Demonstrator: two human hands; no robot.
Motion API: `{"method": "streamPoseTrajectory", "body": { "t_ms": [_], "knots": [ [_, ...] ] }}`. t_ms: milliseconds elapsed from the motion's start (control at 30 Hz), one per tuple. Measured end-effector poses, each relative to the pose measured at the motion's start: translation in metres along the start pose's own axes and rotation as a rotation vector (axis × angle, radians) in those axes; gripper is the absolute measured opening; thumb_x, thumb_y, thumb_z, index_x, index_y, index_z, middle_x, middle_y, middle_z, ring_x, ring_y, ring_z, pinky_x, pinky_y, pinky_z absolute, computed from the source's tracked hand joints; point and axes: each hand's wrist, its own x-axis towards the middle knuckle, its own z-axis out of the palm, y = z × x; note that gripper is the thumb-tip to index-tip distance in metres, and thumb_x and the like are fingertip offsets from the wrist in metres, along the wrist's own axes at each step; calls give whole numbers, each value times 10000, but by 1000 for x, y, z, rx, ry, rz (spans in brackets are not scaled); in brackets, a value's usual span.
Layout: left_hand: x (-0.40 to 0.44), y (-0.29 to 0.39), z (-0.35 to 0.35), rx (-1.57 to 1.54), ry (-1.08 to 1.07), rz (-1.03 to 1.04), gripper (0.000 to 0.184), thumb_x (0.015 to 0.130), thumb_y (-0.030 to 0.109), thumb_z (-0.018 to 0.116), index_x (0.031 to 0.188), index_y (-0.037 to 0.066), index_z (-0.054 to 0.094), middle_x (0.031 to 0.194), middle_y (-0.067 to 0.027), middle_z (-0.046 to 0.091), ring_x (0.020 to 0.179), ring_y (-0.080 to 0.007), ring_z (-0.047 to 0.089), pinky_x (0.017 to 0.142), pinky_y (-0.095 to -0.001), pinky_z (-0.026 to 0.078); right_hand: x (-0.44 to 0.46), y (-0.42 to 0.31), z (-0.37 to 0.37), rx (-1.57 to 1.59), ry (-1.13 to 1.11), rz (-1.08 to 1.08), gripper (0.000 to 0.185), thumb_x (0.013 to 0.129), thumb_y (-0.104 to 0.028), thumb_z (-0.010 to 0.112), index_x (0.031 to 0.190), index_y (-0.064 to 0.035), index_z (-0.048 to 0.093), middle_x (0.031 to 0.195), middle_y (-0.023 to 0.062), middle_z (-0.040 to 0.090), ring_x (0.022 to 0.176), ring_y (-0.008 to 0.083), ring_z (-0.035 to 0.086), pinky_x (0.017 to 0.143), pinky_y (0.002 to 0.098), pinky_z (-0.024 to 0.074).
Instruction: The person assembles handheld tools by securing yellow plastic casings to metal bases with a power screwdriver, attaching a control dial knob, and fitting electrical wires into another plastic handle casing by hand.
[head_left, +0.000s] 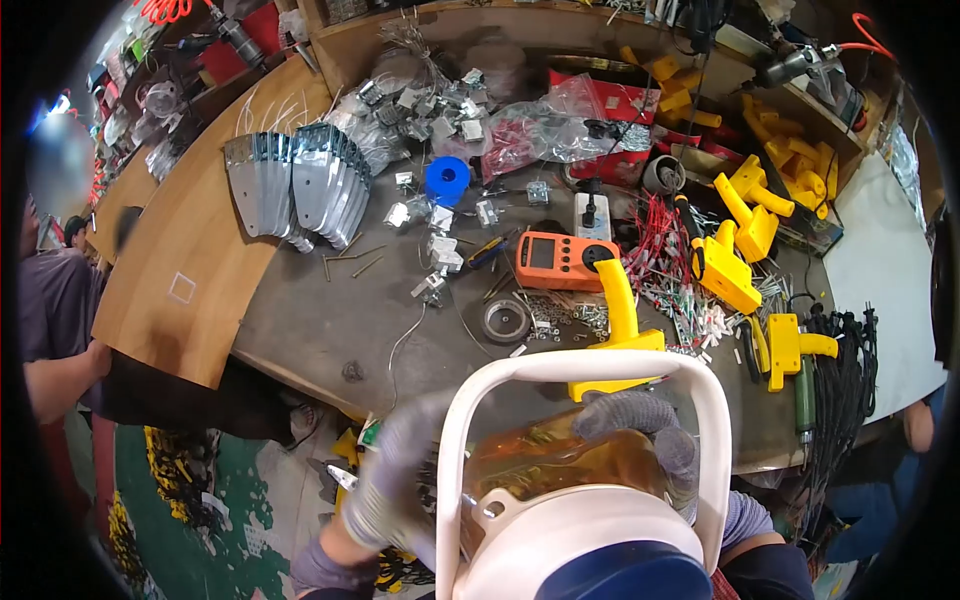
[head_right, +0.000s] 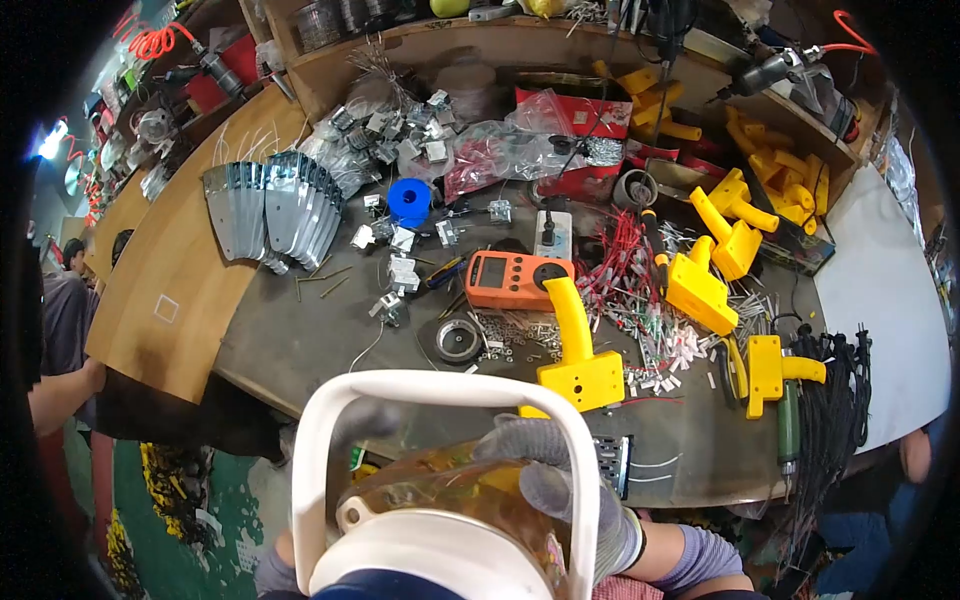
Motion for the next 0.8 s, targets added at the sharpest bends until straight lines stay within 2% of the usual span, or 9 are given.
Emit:
{"method": "streamPoseTrajectory", "body": {
  "t_ms": [133, 333, 400, 433, 567, 633, 700, 733, 800],
  "knots": [
    [-24, -21, 33, -442, 131, -318, 975, 942, 778, 427, 1477, -36, 469, 1462, -206, 520, 1361, -315, 491, 1161, -468, 362, 7, 9, 1, 210, 22, -12, 280, 1033, -315, 598, 1136, -62, 536, 935, 55, 621, 769, 81, 589, 618, 231, 502],
    [-24, -7, 54, -399, 329, -468, 1102, 873, 895, 327, 1391, -60, 510, 1289, -187, 623, 1177, -266, 614, 1069, -431, 471, 26, 14, 0, 423, 86, -170, 259, 1046, -318, 582, 1108, -74, 522, 884, 33, 612, 698, 50, 578, 540, 199, 496],
    [-23, -18, 56, -601, 443, -478, 1040, 896, 870, 326, 1360, -39, 528, 1247, -171, 647, 1123, -246, 651, 1019, -431, 527, 30, -19, 14, -490, 228, -291, 693, 897, -319, 734, 1441, -19, 426, 1308, 147, 538, 1182, 229, 541, 1011, 365, 440],
    [-17, -15, 52, -645, 474, -465, 1010, 908, 858, 326, 1345, -28, 537, 1226, -162, 659, 1097, -236, 670, 995, -431, 556, 33, -21, 17, -159, 376, -88, 876, 819, -329, 829, 1498, -24, 367, 1381, 156, 525, 1250, 243, 530, 1074, 394, 418],
    [24, 22, 20, -820, 288, -169, 871, 933, 715, 454, 1454, 19, 420, 1367, -158, 555, 1222, -262, 589, 1009, -422, 547, 32, -10, -23, -893, -8, -418, 1454, 637, -295, 984, 1639, -109, -54, 1568, 179, 359, 1424, 332, 413, 1169, 502, 334],
    [32, 15, -1, -1032, 120, 59, 842, 948, 623, 543, 1524, 43, 342, 1449, -153, 487, 1289, -271, 535, 1004, -407, 542, 23, -24, -36, -911, 8, -479, 1341, 658, -276, 968, 1637, -89, 72, 1530, 183, 418, 1400, 328, 447, 1163, 493, 345],
    [12, -5, -26, -268, 400, 300, 950, 905, 578, 654, 1585, 59, 240, 1528, -151, 403, 1373, -283, 456, 1047, -412, 504, 0, -31, -47, -843, 120, -497, 1217, 665, -271, 955, 1602, -40, 213, 1471, 184, 493, 1349, 311, 507, 1140, 469, 384],
    [-7, -23, -47, 631, 695, 387, 1064, 856, 580, 720, 1610, 63, 177, 1566, -151, 352, 1423, -290, 405, 1092, -426, 469, -12, -37, -51, -882, 219, -497, 1062, 715, -256, 919, 1553, -17, 312, 1387, 171, 557, 1268, 287, 569, 1101, 445, 426],
    [-11, -49, -103, 695, 855, 479, 1273, 766, 524, 832, 1634, 93, 7, 1645, -194, 183, 1501, -341, 278, 1211, -504, 300, -32, -44, -49, -720, 363, -527, 841, 775, -231, 866, 1465, -7, 440, 1245, 147, 627, 1124, 250, 638, 1009, 409, 499]
  ]
}}
